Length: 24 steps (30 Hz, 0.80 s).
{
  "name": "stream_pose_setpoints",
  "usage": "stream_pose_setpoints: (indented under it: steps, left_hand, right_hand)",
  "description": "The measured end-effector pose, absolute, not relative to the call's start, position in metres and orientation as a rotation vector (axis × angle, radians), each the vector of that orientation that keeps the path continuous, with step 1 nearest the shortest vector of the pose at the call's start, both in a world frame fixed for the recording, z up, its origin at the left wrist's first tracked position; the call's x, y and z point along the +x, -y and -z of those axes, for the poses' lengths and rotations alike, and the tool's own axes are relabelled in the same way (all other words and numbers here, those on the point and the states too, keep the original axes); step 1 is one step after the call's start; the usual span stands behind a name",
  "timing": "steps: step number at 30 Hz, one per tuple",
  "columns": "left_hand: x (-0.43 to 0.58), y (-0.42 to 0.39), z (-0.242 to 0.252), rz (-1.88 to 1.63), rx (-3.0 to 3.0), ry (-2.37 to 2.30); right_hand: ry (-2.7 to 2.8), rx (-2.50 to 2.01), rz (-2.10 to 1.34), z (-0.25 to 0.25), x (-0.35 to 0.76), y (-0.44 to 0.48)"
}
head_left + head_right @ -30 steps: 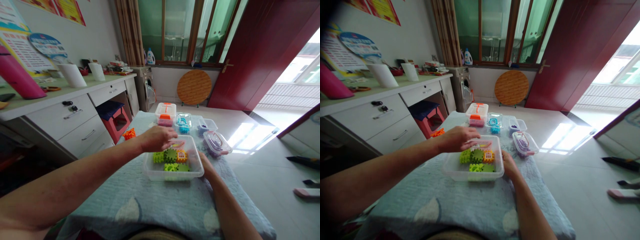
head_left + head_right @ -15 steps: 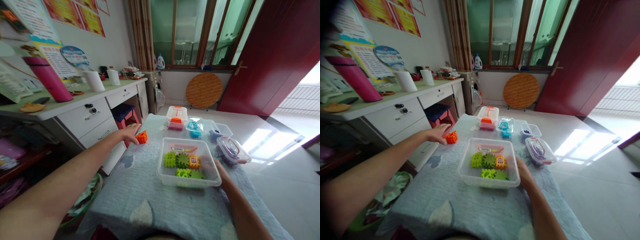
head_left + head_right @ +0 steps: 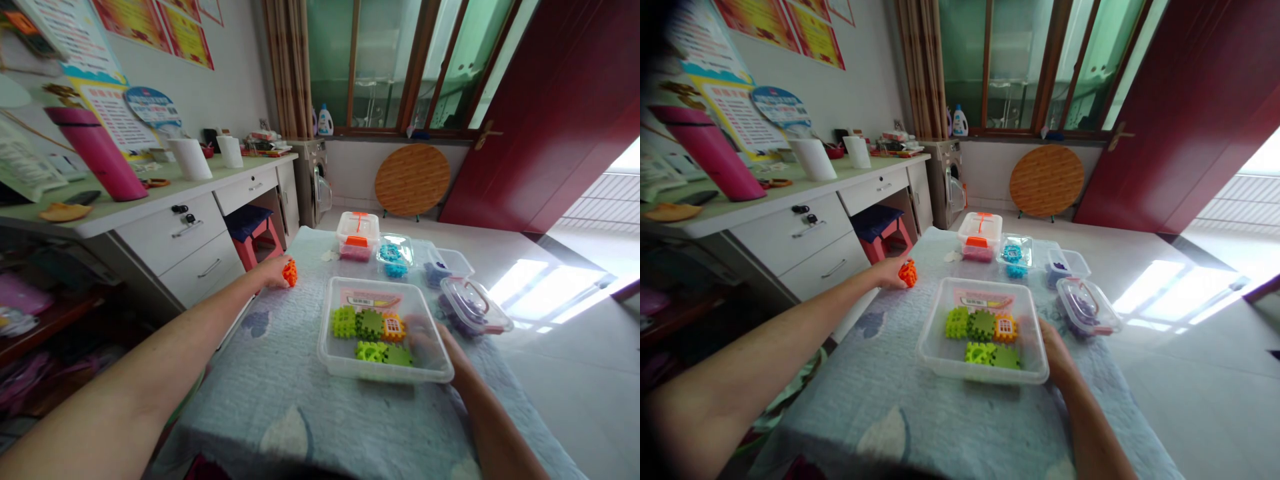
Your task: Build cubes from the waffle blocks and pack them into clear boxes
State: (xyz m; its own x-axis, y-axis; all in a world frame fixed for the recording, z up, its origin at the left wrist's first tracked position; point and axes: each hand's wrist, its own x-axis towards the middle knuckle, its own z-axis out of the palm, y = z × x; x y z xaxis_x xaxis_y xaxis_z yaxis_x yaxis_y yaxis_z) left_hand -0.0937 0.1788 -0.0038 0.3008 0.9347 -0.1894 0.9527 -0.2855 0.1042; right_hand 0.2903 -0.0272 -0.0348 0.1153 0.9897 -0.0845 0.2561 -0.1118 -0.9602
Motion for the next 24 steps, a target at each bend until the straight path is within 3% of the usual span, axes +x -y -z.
stream_pose_setpoints:
  steps: [15,24]
  left_hand:
    - [-0.101,-0.182,-0.004,0.119,2.475,-1.751]
    - [-0.082,-0.148,-0.098,-0.232,2.626,-1.621]
  right_hand:
    - [1.179,-1.476,-1.172,0.042,0.293,0.026]
    - [1.211,-1.424,-1.175,0.028,0.287,0.03]
